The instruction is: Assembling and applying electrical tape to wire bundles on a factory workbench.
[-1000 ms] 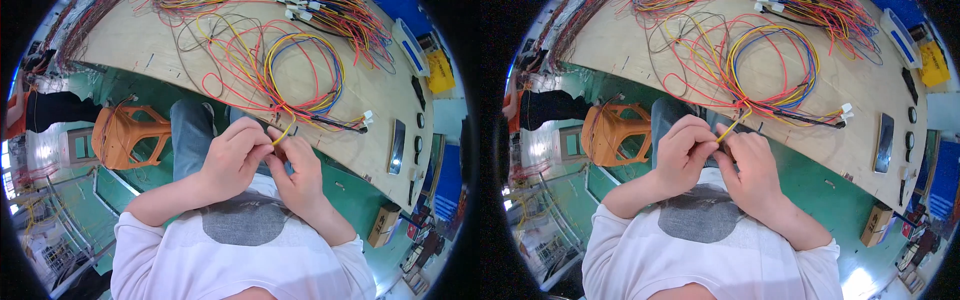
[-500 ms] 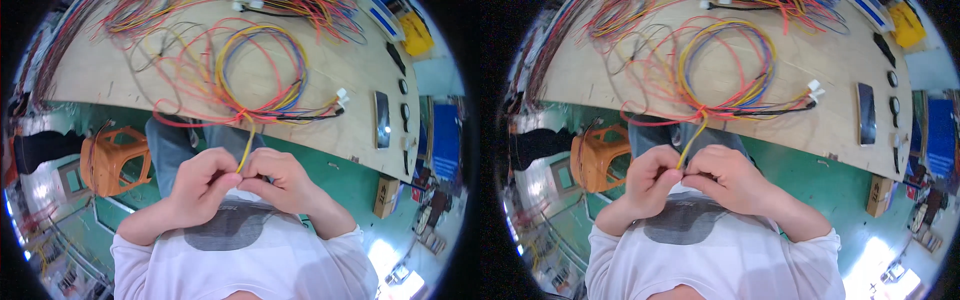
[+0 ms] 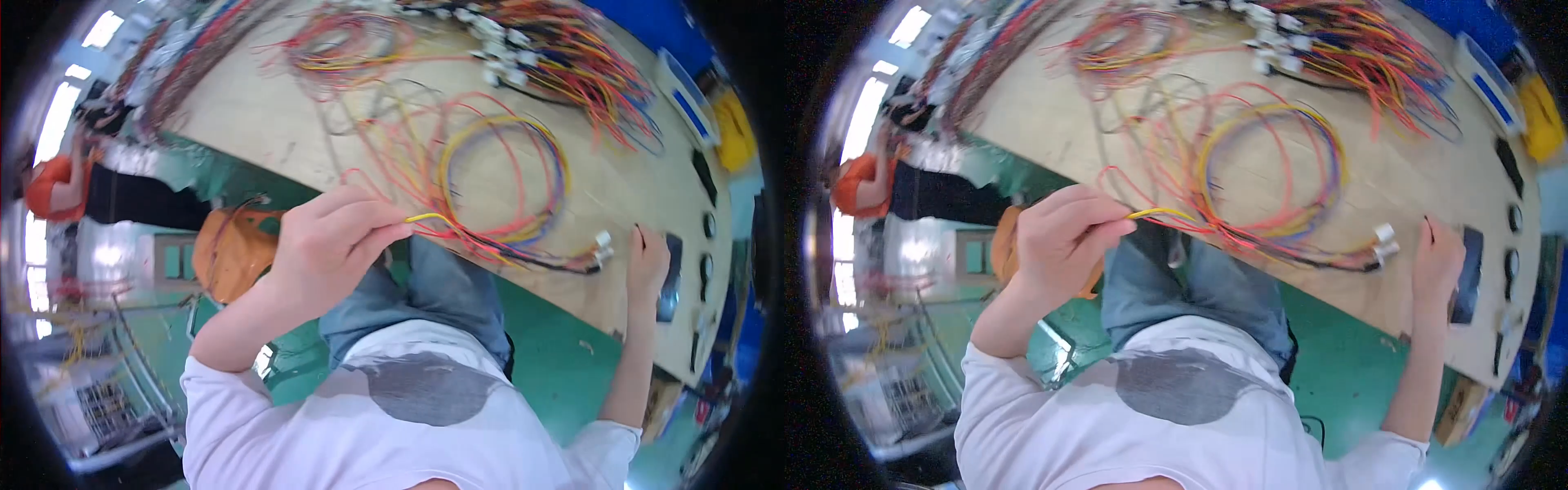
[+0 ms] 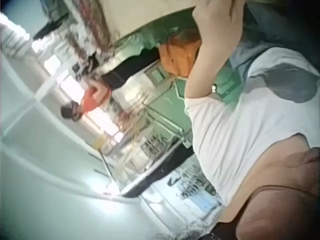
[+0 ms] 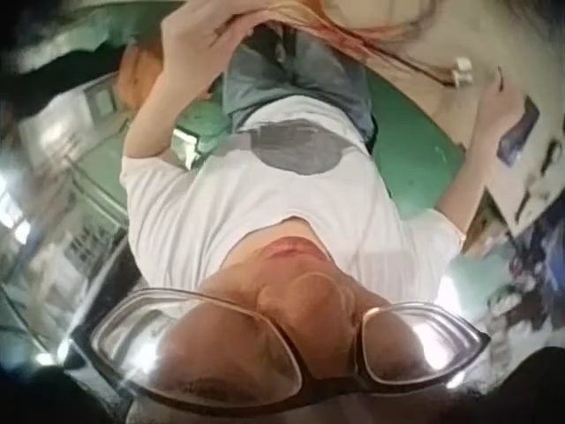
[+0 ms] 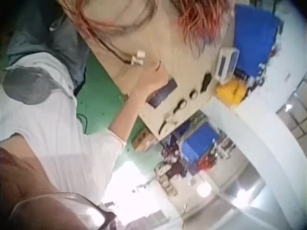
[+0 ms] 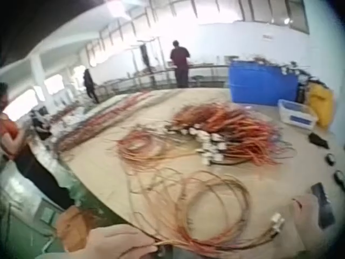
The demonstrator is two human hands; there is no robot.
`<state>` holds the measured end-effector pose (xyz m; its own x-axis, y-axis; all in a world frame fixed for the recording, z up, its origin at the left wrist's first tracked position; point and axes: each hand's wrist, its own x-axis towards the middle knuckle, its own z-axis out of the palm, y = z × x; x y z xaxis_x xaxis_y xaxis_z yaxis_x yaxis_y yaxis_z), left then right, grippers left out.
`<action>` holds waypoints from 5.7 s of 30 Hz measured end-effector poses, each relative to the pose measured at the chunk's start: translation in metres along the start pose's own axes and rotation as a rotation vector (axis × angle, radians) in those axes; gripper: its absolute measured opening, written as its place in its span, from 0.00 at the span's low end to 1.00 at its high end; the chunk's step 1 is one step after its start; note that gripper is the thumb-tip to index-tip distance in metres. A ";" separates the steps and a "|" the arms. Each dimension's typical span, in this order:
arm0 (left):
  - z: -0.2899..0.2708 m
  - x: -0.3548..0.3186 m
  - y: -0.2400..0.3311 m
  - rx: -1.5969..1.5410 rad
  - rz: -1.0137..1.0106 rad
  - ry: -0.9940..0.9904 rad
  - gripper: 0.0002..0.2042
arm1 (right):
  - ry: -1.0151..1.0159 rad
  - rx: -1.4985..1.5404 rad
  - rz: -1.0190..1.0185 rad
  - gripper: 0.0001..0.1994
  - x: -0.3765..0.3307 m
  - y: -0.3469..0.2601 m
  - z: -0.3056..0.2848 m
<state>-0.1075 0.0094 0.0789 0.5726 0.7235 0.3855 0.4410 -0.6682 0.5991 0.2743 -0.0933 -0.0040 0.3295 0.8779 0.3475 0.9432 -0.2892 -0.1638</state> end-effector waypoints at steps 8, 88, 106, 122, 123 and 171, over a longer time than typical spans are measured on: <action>-0.030 -0.010 -0.010 0.436 0.248 -0.227 0.07 | -0.010 -0.326 -0.061 0.18 0.011 0.002 0.003; -0.092 0.005 0.000 -0.537 0.556 0.888 0.24 | 0.059 0.184 -0.480 0.13 0.477 -0.175 -0.132; -0.075 -0.221 -0.426 1.141 -0.973 0.169 0.26 | -0.201 0.261 -0.578 0.20 0.367 -0.263 0.119; -0.145 -0.269 -0.324 -0.383 -1.592 0.326 0.20 | 0.011 0.448 -0.906 0.14 0.146 -0.332 -0.001; -0.153 -0.280 -0.288 -0.546 -1.670 0.391 0.21 | -0.121 0.481 -0.838 0.16 0.138 -0.321 -0.007; 0.013 -0.129 0.007 -1.482 -0.693 0.240 0.14 | -0.237 0.755 -0.862 0.14 0.035 -0.293 -0.043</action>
<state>-0.1695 -0.0913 0.0246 0.3852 0.8973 -0.2155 -0.5305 0.4064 0.7439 0.0111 0.0062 0.0958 -0.4986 0.7448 0.4434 0.5588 0.6672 -0.4925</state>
